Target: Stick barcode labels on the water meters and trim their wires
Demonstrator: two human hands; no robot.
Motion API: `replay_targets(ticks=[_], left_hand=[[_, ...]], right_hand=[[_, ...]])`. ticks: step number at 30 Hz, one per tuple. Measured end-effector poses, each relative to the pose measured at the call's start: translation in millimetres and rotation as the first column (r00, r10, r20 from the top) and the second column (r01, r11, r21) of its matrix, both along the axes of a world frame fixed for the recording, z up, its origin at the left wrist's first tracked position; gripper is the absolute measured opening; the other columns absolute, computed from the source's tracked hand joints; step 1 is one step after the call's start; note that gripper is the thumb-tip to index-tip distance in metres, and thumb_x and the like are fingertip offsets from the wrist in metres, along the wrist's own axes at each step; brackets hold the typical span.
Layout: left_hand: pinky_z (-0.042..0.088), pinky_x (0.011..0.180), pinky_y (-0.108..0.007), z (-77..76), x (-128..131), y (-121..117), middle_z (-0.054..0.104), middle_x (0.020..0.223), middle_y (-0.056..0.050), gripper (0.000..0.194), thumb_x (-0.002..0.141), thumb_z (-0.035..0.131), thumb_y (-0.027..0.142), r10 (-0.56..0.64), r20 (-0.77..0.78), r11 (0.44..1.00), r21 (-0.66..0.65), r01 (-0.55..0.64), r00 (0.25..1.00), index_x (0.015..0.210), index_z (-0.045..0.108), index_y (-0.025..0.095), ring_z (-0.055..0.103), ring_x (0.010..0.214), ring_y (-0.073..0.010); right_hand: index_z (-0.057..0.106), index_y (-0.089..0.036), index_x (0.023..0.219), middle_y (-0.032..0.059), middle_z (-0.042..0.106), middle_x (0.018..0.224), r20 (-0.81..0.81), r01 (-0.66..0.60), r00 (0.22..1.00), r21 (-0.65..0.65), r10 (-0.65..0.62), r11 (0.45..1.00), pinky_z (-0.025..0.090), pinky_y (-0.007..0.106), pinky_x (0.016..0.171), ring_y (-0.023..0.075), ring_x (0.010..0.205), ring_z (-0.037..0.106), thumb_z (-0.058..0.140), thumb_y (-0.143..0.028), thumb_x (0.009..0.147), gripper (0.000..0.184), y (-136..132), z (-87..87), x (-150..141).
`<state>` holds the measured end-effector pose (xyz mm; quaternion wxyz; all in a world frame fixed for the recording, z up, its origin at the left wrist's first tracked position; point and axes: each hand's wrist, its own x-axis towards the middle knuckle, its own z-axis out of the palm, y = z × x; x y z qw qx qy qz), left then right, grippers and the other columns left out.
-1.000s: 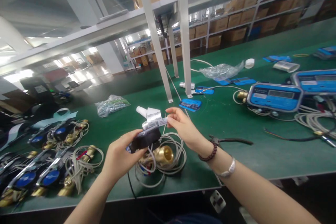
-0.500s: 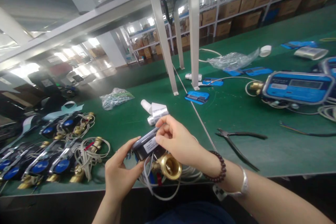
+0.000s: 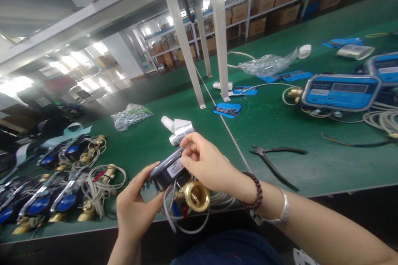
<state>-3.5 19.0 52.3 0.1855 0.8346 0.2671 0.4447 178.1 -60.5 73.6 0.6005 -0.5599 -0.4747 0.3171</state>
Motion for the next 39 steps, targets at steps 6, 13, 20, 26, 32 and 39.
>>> replay_targets(ticks=[6,13,20,26,32,39], left_hand=[[0.053,0.088,-0.031,2.1,1.0,-1.8,0.072,0.103,-0.005,0.036,0.072,0.068,0.026,0.003,-0.011,1.0,-0.009,-0.003,1.0,0.107,0.068,0.022,0.067,0.091,-0.0209],[0.053,0.088,-0.029,1.7,2.6,-3.0,0.072,0.102,-0.004,0.035,0.072,0.068,0.026,-0.007,0.006,1.0,0.028,0.007,1.0,0.107,0.068,0.022,0.068,0.091,-0.0199],[0.053,0.088,-0.028,1.3,1.0,-3.1,0.071,0.105,-0.005,0.035,0.074,0.069,0.024,-0.014,-0.019,0.997,0.076,0.016,1.0,0.109,0.066,0.021,0.068,0.091,-0.0191],[0.054,0.087,-0.026,1.5,-1.4,0.2,0.071,0.105,-0.005,0.037,0.074,0.068,0.021,-0.043,-0.072,0.985,0.164,0.054,0.996,0.111,0.064,0.021,0.068,0.091,-0.0184],[0.055,0.085,-0.026,4.8,0.4,-4.4,0.071,0.106,-0.006,0.038,0.076,0.067,0.019,-0.057,-0.114,0.954,0.286,0.088,0.992,0.113,0.06,0.02,0.069,0.091,-0.018],[0.054,0.084,-0.026,1.1,6.1,-2.1,0.071,0.104,-0.006,0.037,0.076,0.068,0.025,0.034,-0.051,0.98,0.2,-0.023,0.998,0.112,0.064,0.019,0.068,0.091,-0.0187]], right_hand=[[0.043,-0.021,0.093,-0.006,0.049,0.066,-0.152,-0.025,0.988,0.092,0.039,0.995,0.035,0.024,0.054,0.0096,0.058,0.044,0.057,-0.025,0.07,0.028,-5.7,10.3,8.5],[0.044,-0.021,0.094,-0.0061,0.049,0.065,-0.049,-0.064,0.997,0.013,0.065,0.998,0.034,0.024,0.052,0.0095,0.055,0.04,0.054,-0.024,0.072,0.024,-8.2,6.0,1.1],[0.046,-0.022,0.093,-0.0054,0.049,0.065,0.048,0.003,0.999,0.002,-0.003,1.0,0.036,0.025,0.053,0.0108,0.055,0.04,0.052,-0.021,0.072,0.022,-6.7,2.4,1.7],[0.05,-0.024,0.094,-0.0039,0.054,0.067,0.244,0.104,0.965,-0.018,-0.096,0.994,0.036,0.026,0.052,0.0118,0.056,0.045,0.052,-0.015,0.076,0.02,-13.1,4.2,-3.2],[0.055,-0.023,0.112,0.0003,0.059,0.08,0.601,0.183,0.78,0.044,-0.173,0.982,0.042,0.031,0.07,0.019,0.078,0.056,0.076,-0.028,0.066,0.051,-16.1,18.6,-3.8],[0.057,-0.019,0.112,0.0058,0.061,0.1,0.346,0.274,0.901,0.011,-0.261,0.962,0.046,0.036,0.08,0.0209,0.091,0.057,0.073,-0.037,0.069,0.05,-7.5,-17.9,43.7]])
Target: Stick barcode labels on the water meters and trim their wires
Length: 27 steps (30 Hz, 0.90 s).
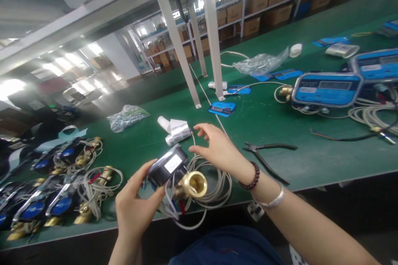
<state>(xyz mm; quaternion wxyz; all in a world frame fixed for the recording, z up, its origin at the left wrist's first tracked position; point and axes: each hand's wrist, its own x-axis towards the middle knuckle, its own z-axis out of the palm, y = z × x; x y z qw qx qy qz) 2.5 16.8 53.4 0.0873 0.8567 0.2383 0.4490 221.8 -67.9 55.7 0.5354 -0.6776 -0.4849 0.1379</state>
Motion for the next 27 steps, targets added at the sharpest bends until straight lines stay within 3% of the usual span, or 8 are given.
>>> replay_targets(ticks=[2,5,10,13,15,17,20,27], left_hand=[[0.055,0.084,-0.027,-1.5,3.3,3.4,0.071,0.105,-0.006,0.039,0.075,0.069,0.029,0.067,0.025,0.996,-0.064,-0.066,0.997,0.112,0.064,0.018,0.068,0.092,-0.0203],[0.054,0.086,-0.031,-0.8,12.0,7.3,0.07,0.109,-0.008,0.044,0.075,0.07,0.034,0.115,0.03,0.988,-0.111,-0.111,0.993,0.116,0.064,0.017,0.067,0.098,-0.0235],[0.051,0.094,-0.034,-2.7,17.5,11.4,0.068,0.116,-0.008,0.038,0.085,0.058,0.037,-0.046,0.225,0.924,-0.36,0.127,0.973,0.12,0.061,0.021,0.064,0.106,-0.0221],[0.048,0.098,-0.037,-20.1,6.5,12.9,0.067,0.115,-0.01,0.035,0.084,0.059,0.035,0.119,0.468,0.803,-0.564,0.192,0.876,0.116,0.061,0.018,0.063,0.109,-0.0224],[0.044,0.103,-0.041,-37.6,-0.5,10.5,0.063,0.12,-0.012,0.036,0.079,0.062,0.027,0.31,0.497,0.612,-0.757,0.23,0.81,0.113,0.059,0.017,0.06,0.113,-0.024],[0.042,0.104,-0.043,-53.4,-3.0,2.8,0.056,0.13,-0.015,0.04,0.075,0.062,0.018,0.425,0.451,0.298,-0.888,0.349,0.785,0.114,0.055,0.016,0.056,0.118,-0.0255],[0.047,0.096,-0.04,-63.3,3.2,-16.8,0.047,0.139,-0.018,0.051,0.069,0.061,0.012,0.423,0.454,-0.071,-0.846,0.529,0.784,0.118,0.049,0.015,0.05,0.124,-0.0283],[0.048,0.085,-0.037,-58.2,35.0,-49.3,0.045,0.14,-0.014,0.075,0.053,0.06,0.009,-0.013,0.612,-0.371,-0.737,0.565,0.791,0.126,0.048,0.018,0.043,0.128,-0.0324]], right_hand=[[0.055,-0.02,0.118,0.0092,0.06,0.114,-0.224,-0.184,0.952,0.126,0.209,0.975,0.045,0.039,0.091,0.0228,0.106,0.056,0.068,-0.039,0.074,0.049,-10.1,-22.2,-3.6],[0.053,-0.02,0.124,0.0101,0.059,0.126,-0.481,-0.476,0.676,0.293,0.558,0.829,0.041,0.04,0.101,0.0232,0.116,0.055,0.072,-0.041,0.073,0.058,-20.0,-46.8,-31.5],[0.067,-0.016,0.088,0.005,0.072,0.088,-0.867,0.015,0.437,0.274,0.24,0.962,0.053,0.032,0.081,0.0187,0.082,0.067,0.085,-0.043,0.057,0.045,-0.8,-60.4,-73.1],[0.066,-0.014,0.078,0.0034,0.072,0.073,-0.915,0.092,0.352,0.246,0.2,0.965,0.056,0.028,0.064,0.0165,0.065,0.067,0.086,-0.046,0.053,0.046,10.8,-63.4,-69.3],[0.065,-0.014,0.075,0.0035,0.072,0.07,-0.93,0.113,0.296,0.259,0.216,0.959,0.055,0.026,0.058,0.016,0.062,0.067,0.087,-0.044,0.051,0.044,13.2,-62.6,-60.9],[0.065,-0.014,0.074,0.0027,0.073,0.07,-0.937,0.134,0.24,0.29,0.253,0.948,0.055,0.024,0.055,0.0155,0.061,0.067,0.088,-0.04,0.051,0.041,13.3,-58.2,-53.3],[0.066,-0.016,0.075,-0.0003,0.073,0.07,-0.931,0.145,0.156,0.353,0.331,0.924,0.056,0.022,0.056,0.0135,0.06,0.067,0.087,-0.032,0.057,0.031,13.9,-46.0,-46.0],[0.067,-0.017,0.081,0.0005,0.074,0.076,-0.907,0.121,-0.021,0.415,0.42,0.902,0.058,0.023,0.069,0.0129,0.071,0.07,0.062,-0.025,0.086,0.01,20.2,-25.3,-35.0]])
